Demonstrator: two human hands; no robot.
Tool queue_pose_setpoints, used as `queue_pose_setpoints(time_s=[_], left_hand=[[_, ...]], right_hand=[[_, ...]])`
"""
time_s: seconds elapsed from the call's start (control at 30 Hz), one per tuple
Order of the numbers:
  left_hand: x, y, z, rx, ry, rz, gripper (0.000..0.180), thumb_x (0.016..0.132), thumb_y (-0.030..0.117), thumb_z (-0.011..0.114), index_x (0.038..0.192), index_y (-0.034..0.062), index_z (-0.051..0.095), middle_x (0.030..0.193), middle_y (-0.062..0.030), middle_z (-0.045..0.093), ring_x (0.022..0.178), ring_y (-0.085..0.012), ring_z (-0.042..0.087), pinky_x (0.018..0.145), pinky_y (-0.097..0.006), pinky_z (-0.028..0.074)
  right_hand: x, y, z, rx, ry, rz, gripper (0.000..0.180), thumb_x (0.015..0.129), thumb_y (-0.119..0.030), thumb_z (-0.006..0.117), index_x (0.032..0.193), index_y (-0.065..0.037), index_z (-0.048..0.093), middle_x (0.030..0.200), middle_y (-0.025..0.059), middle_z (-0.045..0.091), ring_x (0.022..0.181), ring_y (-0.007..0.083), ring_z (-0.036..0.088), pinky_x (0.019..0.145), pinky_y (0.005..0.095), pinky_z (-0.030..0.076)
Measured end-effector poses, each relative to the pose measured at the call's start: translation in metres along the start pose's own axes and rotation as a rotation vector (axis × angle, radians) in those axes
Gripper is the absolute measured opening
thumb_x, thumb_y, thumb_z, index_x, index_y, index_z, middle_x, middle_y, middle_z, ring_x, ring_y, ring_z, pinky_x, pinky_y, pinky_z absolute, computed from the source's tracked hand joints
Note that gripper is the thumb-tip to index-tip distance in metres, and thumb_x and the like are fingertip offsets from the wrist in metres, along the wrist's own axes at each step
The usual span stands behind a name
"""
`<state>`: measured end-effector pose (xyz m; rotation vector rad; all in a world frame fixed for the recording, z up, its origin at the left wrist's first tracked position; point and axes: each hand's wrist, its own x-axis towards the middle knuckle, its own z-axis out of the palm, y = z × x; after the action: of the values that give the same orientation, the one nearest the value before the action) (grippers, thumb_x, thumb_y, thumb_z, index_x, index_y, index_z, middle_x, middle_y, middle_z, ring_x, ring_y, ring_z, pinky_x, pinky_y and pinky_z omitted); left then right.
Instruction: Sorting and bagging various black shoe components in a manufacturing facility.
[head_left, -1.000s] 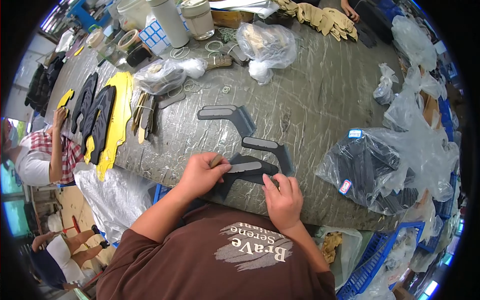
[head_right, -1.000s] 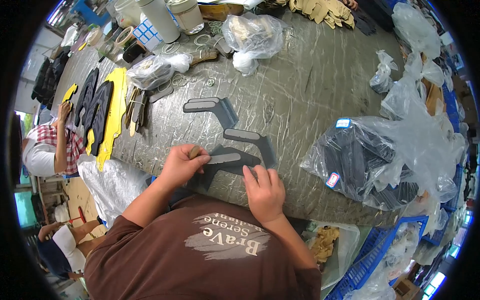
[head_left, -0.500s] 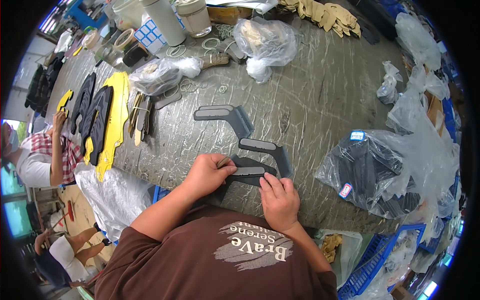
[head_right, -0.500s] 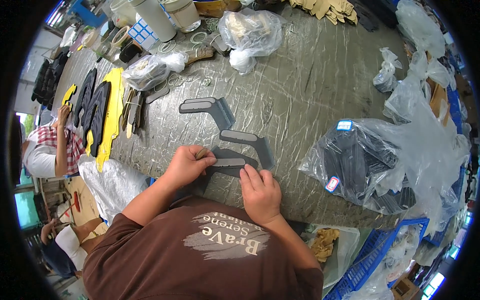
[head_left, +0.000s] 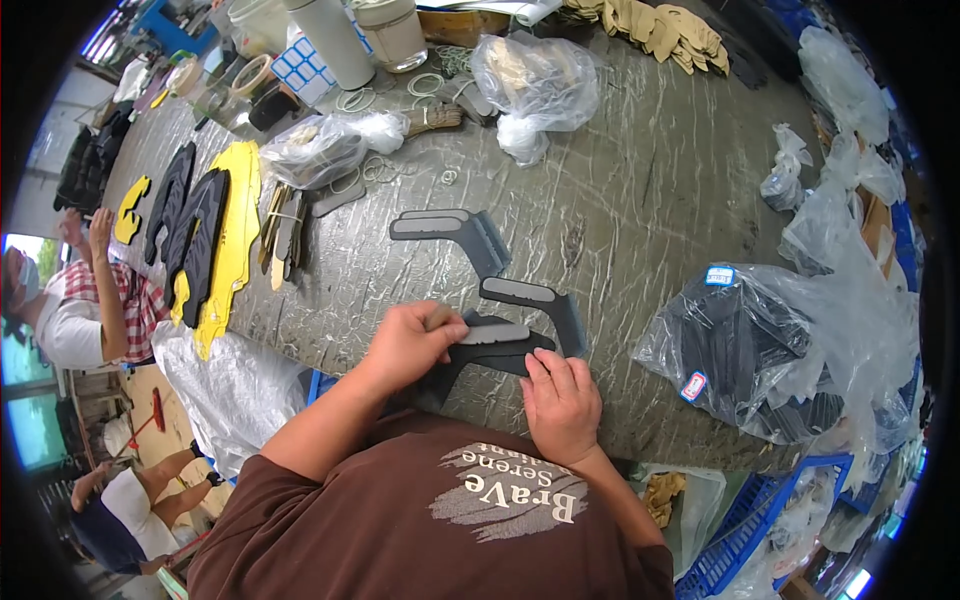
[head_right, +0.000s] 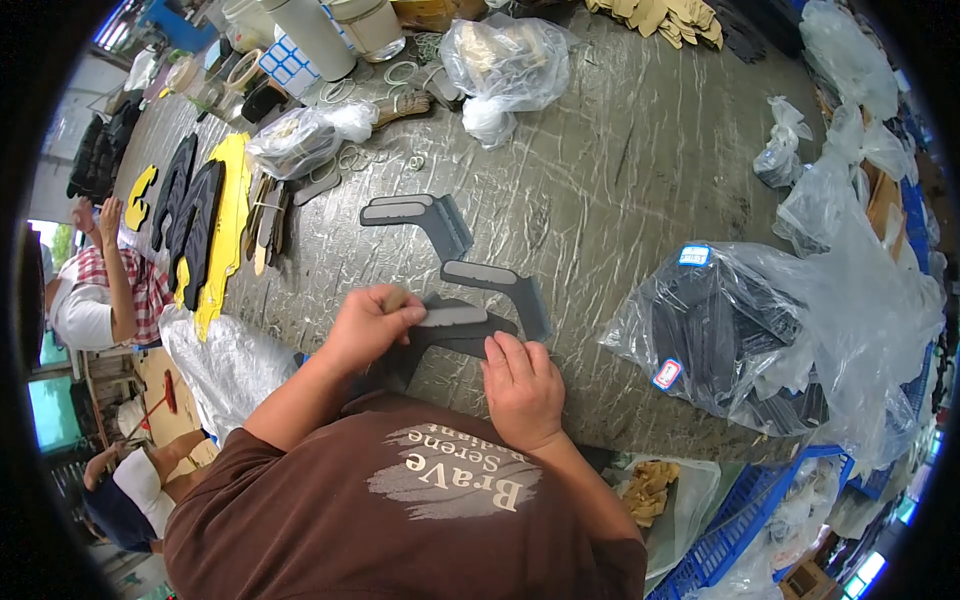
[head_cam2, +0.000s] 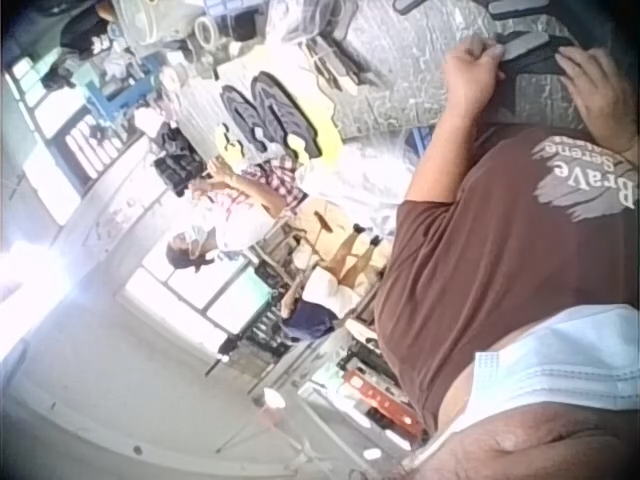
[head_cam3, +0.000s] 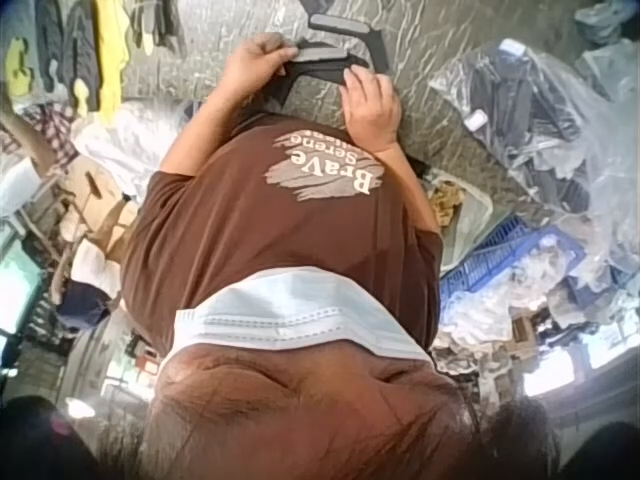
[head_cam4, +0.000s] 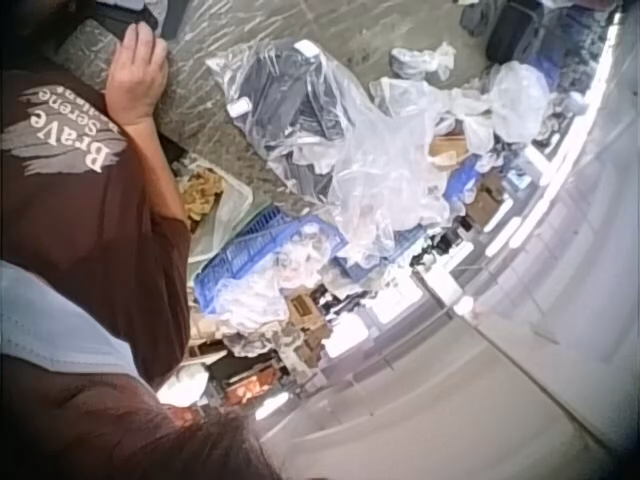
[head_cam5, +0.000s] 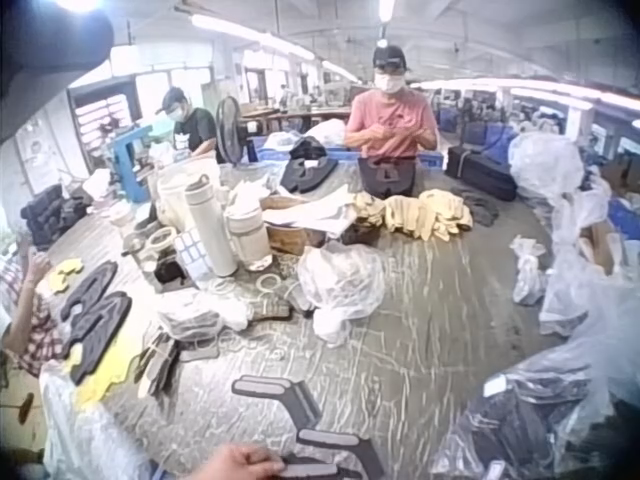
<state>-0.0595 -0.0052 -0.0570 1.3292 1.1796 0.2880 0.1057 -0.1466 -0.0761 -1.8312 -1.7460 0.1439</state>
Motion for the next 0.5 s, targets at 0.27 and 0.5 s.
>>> queue_pose_setpoints(time_s=[0.27, 0.5], left_hand=[[-0.002, -0.011, -0.05, -0.375, 0.085, 0.018, 0.011, 0.087, 0.013, 0.057, 0.093, 0.0043, 0.061, 0.065, 0.0, 0.057, 0.056, -0.0046, 0.051, 0.046, -0.017, 0.032], [-0.008, -0.028, -0.055, -0.453, 0.045, -0.004, 0.013, 0.088, 0.013, 0.056, 0.096, 0.0034, 0.06, 0.072, -0.0021, 0.058, 0.058, -0.0073, 0.052, 0.047, -0.018, 0.035]], right_hand=[[0.014, -0.003, -0.004, -0.004, -0.034, 0.024, 0.037, 0.068, -0.01, 0.068, 0.103, -0.005, 0.061, 0.099, 0.0048, 0.055, 0.082, 0.0234, 0.052, 0.066, 0.0341, 0.047], [0.044, -0.01, 0.0, 0.013, -0.194, -0.023, 0.029, 0.067, -0.009, 0.069, 0.094, -0.005, 0.06, 0.092, 0.0065, 0.052, 0.087, 0.0243, 0.052, 0.069, 0.034, 0.046]])
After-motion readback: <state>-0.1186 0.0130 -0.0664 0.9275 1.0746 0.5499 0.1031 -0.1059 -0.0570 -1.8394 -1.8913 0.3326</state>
